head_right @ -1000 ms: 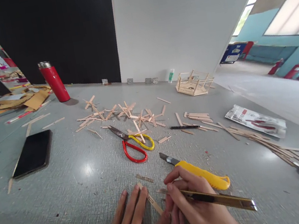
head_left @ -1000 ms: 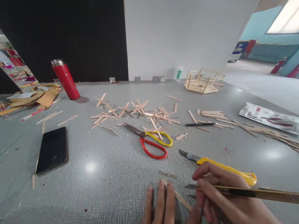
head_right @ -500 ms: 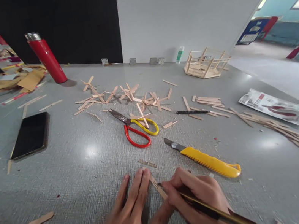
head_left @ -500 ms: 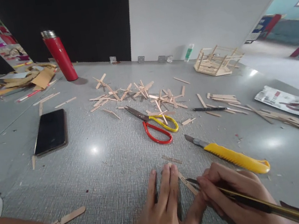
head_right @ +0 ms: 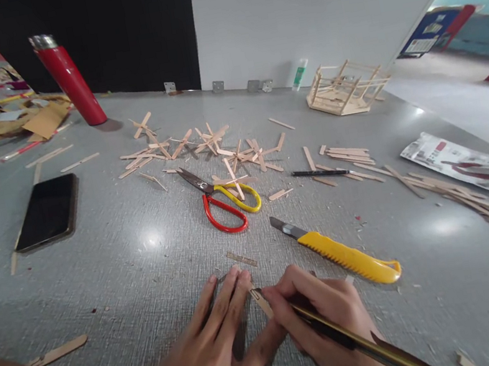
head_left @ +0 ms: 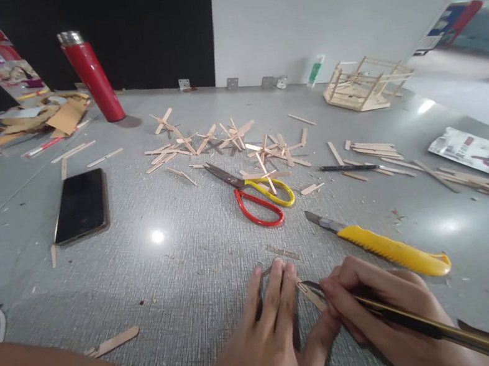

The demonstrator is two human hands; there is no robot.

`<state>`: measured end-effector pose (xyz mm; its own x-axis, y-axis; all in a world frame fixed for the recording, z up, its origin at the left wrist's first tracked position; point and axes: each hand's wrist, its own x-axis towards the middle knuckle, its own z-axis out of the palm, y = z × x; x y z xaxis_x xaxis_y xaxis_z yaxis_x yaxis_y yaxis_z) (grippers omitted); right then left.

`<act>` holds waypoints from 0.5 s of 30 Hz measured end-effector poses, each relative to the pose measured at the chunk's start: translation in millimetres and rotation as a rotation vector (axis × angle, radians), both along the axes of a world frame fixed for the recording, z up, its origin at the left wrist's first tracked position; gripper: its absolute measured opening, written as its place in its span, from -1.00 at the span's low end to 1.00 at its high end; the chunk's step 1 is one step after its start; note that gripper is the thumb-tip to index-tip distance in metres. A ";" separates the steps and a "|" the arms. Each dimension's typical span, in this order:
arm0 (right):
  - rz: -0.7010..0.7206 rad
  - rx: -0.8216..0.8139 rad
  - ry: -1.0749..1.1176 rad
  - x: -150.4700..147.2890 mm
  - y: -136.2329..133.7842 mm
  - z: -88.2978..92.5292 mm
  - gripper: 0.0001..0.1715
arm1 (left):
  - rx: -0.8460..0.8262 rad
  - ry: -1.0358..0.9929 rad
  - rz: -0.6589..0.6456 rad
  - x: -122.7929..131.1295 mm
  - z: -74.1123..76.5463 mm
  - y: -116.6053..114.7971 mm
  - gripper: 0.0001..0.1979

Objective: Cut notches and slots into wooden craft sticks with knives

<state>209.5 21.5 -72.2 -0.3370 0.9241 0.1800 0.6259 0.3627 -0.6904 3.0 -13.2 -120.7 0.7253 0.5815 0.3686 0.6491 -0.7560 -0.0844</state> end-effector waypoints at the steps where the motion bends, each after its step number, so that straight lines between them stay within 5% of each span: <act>1: -0.001 -0.011 -0.002 0.9 -0.5 -0.7 -0.55 | -0.013 -0.004 -0.002 0.3 -0.2 0.0 0.12; 9: -0.009 -0.071 0.006 5.4 -0.7 -7.0 -0.56 | -0.050 -0.049 -0.014 0.9 -4.0 0.1 0.08; 15: 0.034 -0.023 -0.039 5.4 0.7 -6.8 -0.58 | 0.047 0.031 -0.042 0.8 10.5 5.6 -0.10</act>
<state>214.9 22.3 -78.9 -0.3744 0.9159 0.1447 0.6401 0.3681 -0.6744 3.8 -7.6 -110.1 0.7604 0.5326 0.3717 0.6132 -0.7774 -0.1404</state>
